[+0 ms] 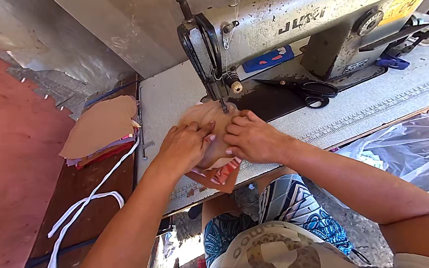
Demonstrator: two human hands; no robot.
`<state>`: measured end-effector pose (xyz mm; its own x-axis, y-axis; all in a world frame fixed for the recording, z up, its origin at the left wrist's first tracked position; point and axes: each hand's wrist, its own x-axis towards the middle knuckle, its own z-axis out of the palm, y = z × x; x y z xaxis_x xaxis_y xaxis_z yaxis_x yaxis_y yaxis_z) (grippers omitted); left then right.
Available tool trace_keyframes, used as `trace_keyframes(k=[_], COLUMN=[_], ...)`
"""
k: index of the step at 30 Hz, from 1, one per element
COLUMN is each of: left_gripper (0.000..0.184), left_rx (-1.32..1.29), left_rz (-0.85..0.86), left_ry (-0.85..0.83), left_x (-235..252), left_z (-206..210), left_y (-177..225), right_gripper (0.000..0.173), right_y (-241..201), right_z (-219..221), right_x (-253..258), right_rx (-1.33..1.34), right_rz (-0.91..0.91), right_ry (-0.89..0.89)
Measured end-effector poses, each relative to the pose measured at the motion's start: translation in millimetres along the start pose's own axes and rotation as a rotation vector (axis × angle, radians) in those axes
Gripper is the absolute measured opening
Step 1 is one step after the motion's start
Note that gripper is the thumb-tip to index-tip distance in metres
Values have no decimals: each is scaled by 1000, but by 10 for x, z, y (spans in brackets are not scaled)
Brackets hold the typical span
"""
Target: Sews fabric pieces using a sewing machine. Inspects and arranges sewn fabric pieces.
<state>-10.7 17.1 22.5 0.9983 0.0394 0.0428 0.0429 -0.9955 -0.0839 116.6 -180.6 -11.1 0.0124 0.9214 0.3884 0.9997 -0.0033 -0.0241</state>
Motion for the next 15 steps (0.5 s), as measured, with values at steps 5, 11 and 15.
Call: trace_keyframes(k=[5,11,15], left_gripper=[47,42,37], left_rx=[9,-76,-87], left_rz=[-10,1,32], left_ry=[-44,-28,36], left_x=[12,79,143], left_z=[-41,-58,-54], left_y=[7,-1,17], right_gripper=[42,37,35], right_y=[132,34,102], right_z=[-57,-5,-32], right_x=[20,-15,-4], right_rx=[-91,-5,-59], right_rz=[119,58,87], right_ry=[10,-9,17])
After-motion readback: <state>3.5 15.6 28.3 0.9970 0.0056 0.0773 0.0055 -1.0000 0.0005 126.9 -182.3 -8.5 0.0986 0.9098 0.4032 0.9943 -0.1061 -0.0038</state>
